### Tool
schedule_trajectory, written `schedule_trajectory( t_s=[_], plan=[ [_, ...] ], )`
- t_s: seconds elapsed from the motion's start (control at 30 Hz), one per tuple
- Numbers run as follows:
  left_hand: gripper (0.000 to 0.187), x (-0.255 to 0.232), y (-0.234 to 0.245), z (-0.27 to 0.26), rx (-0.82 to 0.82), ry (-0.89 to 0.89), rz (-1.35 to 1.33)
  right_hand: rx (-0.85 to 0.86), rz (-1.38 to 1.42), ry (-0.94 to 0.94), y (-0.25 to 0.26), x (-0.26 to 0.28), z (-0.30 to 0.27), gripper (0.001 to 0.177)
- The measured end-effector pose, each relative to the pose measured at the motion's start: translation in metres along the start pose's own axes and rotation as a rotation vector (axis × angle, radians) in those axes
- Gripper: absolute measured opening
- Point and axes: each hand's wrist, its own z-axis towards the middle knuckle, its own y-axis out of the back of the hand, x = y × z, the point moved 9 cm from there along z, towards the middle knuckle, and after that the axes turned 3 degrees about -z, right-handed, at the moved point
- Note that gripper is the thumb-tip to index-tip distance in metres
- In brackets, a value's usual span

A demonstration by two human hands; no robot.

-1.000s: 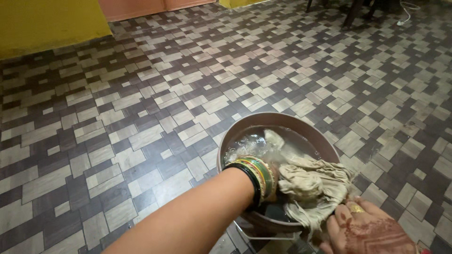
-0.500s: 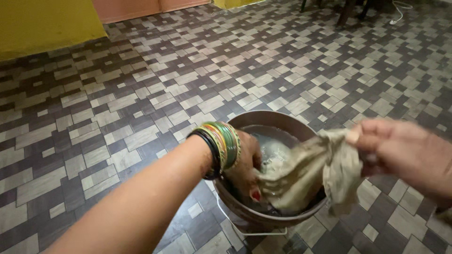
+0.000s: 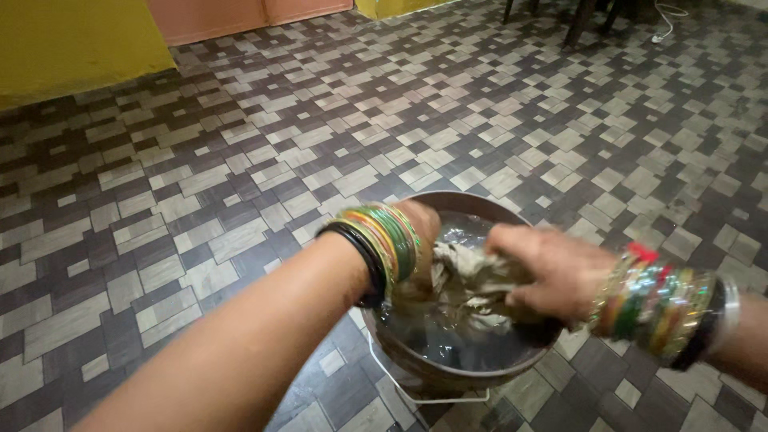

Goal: The person wipes the tiled floor with a cloth and then rinses and wrings the cloth in a bucket of water.

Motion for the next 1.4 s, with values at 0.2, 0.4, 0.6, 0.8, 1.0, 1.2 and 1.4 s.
schedule_trajectory(
  t_s=[0.2, 0.4, 0.6, 0.8, 1.0, 1.2, 1.4],
  plan=[
    [0.052, -0.009, -0.069, 0.026, 0.154, 0.016, -0.099, 0.094, -0.227, 0.061, -0.033, 0.029, 0.031, 0.081],
    [0.050, -0.001, -0.127, 0.058, 0.233, -0.001, -0.074, 0.099, -0.306, 0.138, -0.083, 0.013, 0.106, 0.082],
    [0.047, -0.005, -0.137, 0.066, 0.271, -0.046, -0.082, 0.127, -0.483, 0.236, -0.172, -0.024, 0.221, 0.042],
    [0.050, -0.004, -0.083, 0.030, 0.251, 0.014, -0.218, 0.013, -0.377, 0.243, -0.151, -0.004, 0.199, 0.032],
    [0.083, 0.017, -0.051, 0.017, 0.130, 0.153, -0.461, 0.212, 0.525, 0.405, -0.063, 0.016, 0.130, 0.032],
    [0.073, 0.007, -0.056, 0.022, 0.197, 0.045, -0.800, -0.297, 0.502, 0.620, 0.071, 0.031, 0.070, 0.017],
    [0.066, -0.005, -0.040, 0.026, 0.020, -0.137, -1.114, -0.335, 0.963, 1.010, 0.158, 0.049, -0.018, 0.003]
  ],
)
